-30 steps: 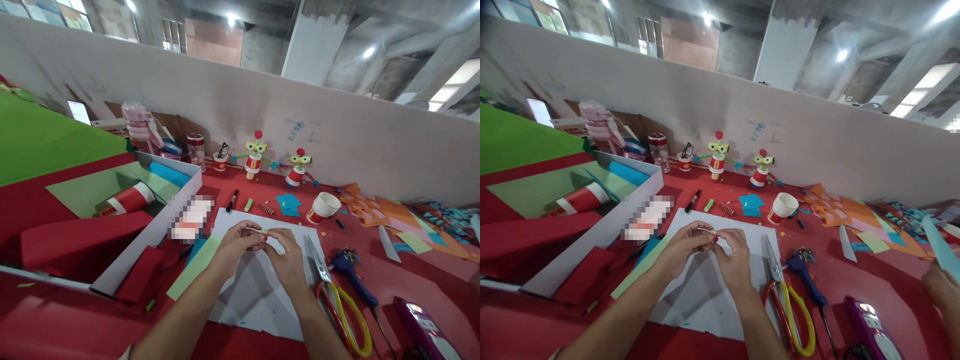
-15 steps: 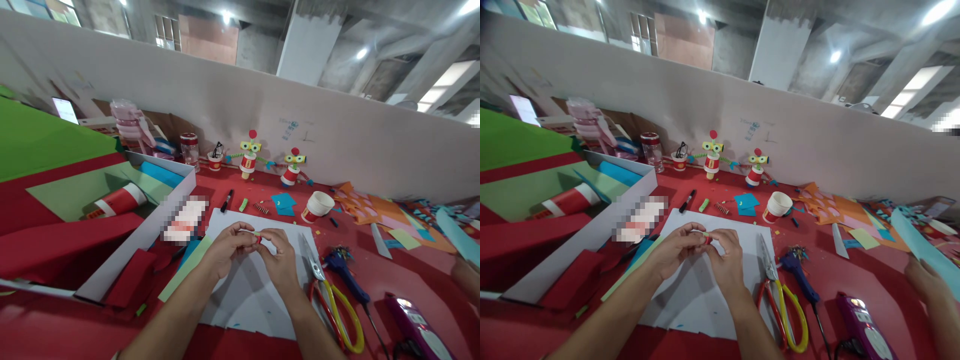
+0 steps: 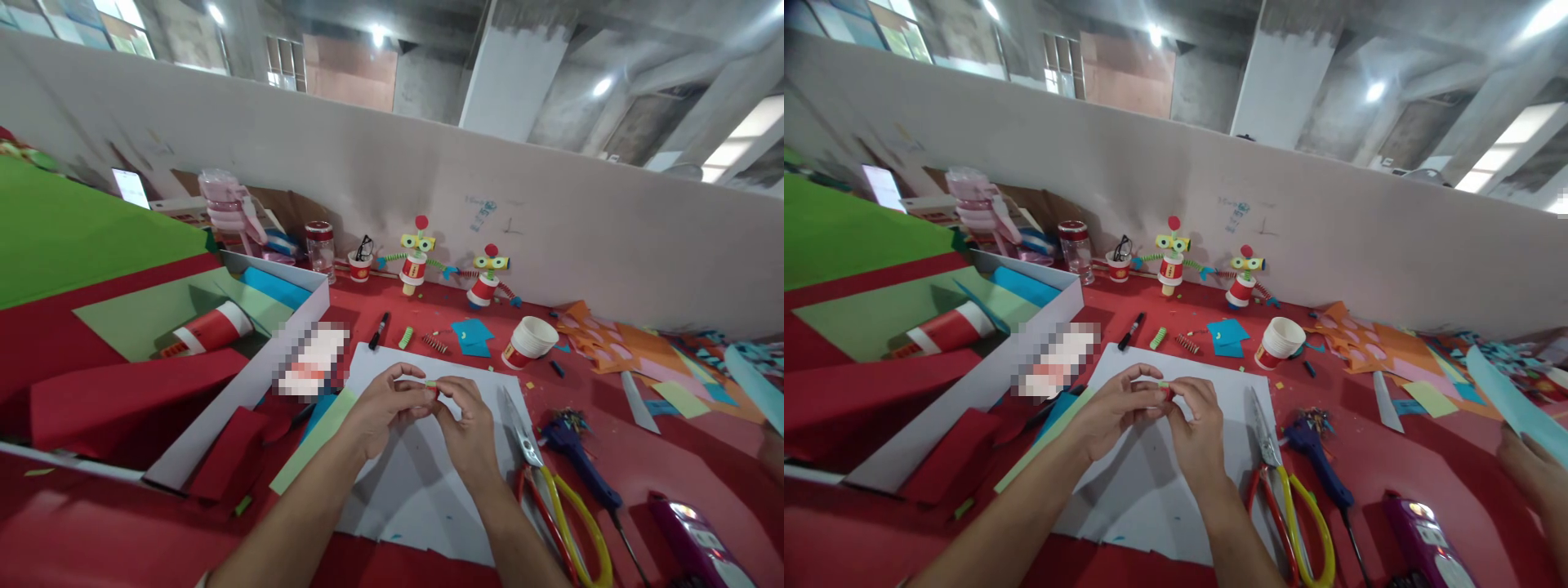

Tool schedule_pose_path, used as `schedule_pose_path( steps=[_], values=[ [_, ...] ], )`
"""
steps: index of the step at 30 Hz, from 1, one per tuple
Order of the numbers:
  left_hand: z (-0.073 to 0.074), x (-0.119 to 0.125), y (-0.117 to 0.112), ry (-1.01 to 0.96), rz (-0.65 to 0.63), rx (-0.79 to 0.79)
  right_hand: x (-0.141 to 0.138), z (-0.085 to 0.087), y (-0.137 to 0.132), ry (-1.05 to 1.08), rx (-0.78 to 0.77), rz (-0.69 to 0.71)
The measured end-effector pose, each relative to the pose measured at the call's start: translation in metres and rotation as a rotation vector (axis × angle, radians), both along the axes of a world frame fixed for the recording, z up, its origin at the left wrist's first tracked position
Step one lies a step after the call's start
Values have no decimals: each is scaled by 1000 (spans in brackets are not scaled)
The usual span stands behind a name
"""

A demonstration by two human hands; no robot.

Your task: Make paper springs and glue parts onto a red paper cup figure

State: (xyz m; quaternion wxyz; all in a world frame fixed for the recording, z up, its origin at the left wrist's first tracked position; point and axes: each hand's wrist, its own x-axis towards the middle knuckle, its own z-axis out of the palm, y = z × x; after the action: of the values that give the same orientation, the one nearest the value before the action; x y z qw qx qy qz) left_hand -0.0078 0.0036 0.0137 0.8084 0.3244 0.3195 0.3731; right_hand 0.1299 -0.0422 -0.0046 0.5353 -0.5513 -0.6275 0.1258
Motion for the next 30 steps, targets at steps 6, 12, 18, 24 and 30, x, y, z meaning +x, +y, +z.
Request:
schedule_pose_path(
  steps=[6, 12, 18, 24, 30],
  values=[
    [0, 1, 1, 0, 7, 27, -2, 2, -1, 21, -14, -3],
    [3, -2, 2, 31, 8, -7, -4, 4, -1, 114, -59, 39],
    [4, -3, 3, 37, 10, 18, -3, -2, 1, 214, -87, 89],
    [2, -2, 1, 35, 33, 74, 1, -5, 0, 221, -92, 75],
    [4, 0, 1, 63, 92, 70, -1, -2, 0, 274, -176, 130]
  ],
)
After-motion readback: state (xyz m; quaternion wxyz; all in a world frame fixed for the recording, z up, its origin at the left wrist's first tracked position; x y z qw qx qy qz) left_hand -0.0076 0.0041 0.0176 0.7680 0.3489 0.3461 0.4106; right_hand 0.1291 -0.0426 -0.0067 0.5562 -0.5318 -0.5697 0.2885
